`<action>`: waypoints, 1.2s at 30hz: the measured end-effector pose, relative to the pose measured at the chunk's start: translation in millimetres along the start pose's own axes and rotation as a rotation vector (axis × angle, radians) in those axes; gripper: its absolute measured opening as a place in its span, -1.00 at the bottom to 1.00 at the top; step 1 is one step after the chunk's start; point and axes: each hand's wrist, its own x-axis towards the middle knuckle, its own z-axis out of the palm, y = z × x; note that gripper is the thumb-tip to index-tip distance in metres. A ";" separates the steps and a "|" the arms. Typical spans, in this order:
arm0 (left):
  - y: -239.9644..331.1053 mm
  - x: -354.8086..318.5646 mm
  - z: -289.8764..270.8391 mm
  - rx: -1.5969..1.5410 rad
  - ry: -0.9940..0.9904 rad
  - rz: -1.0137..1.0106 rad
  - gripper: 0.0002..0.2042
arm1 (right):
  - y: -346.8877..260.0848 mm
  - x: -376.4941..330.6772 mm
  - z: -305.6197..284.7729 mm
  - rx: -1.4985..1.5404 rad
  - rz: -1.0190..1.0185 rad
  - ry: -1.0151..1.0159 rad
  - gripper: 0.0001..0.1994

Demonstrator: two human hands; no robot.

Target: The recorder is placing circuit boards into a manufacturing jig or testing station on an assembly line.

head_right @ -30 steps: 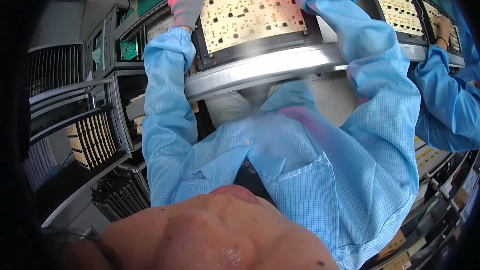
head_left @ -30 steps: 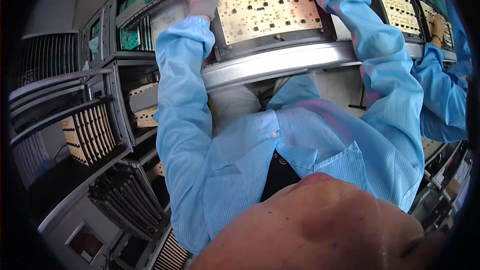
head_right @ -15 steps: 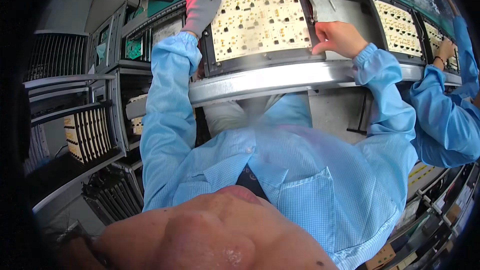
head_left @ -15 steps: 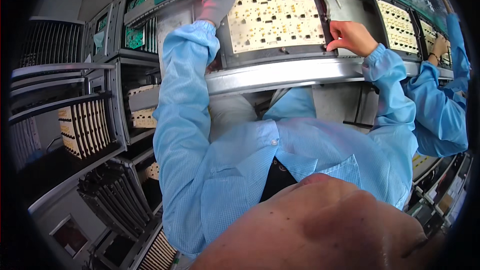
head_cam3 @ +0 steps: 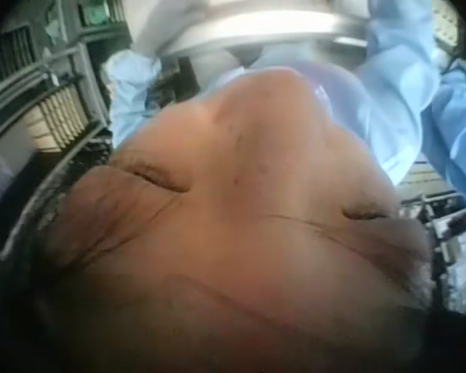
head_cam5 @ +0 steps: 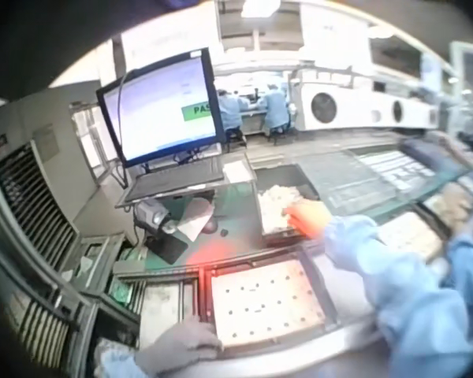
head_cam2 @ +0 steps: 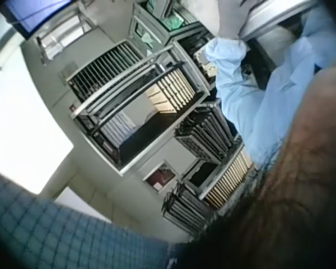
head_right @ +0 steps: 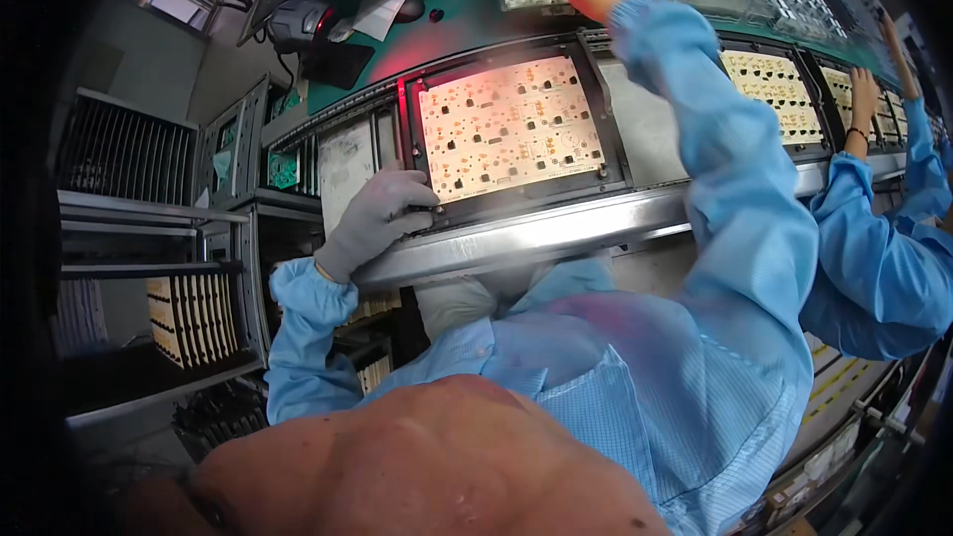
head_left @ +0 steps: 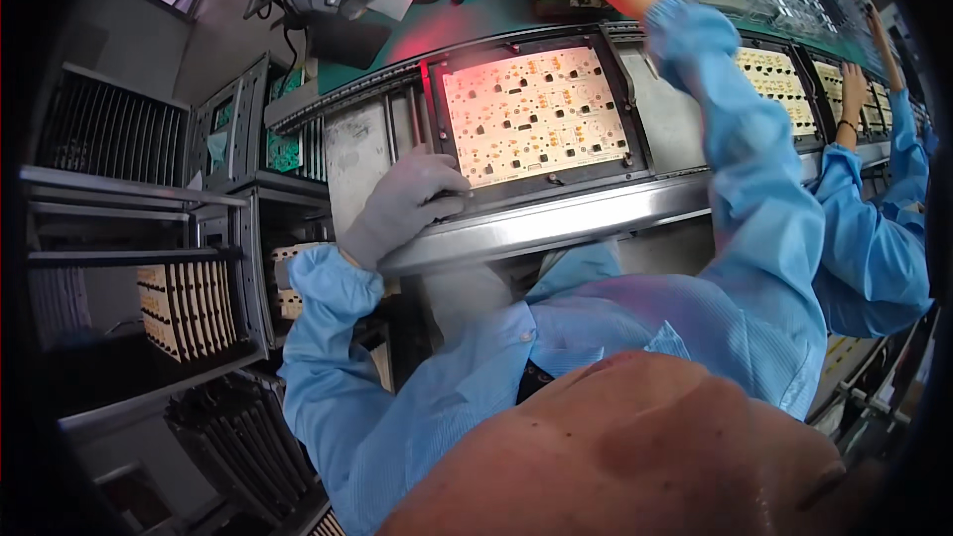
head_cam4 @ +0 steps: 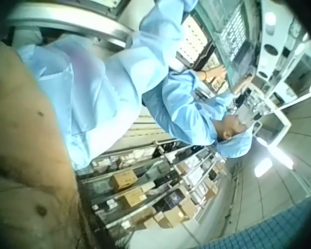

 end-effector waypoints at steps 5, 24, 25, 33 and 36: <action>-16.9 3.1 10.7 0.230 0.136 0.085 -0.86 | 7.9 56.8 58.8 -0.153 0.168 -0.466 -0.76; -15.4 12.6 15.1 -0.055 0.187 0.039 -0.87 | -17.6 80.0 51.3 -0.447 -0.027 -0.677 -0.71; -14.5 12.7 15.4 -0.101 0.177 -0.007 -0.87 | -15.3 75.8 51.6 -0.445 -0.031 -0.679 -0.72; -11.5 16.4 16.9 -0.147 0.152 -0.097 -0.90 | -15.9 71.5 57.1 -0.404 -0.056 -0.626 -0.75; -7.6 16.1 20.0 -0.106 0.176 -0.049 -0.90 | -11.7 69.9 54.3 -0.402 -0.082 -0.626 -0.76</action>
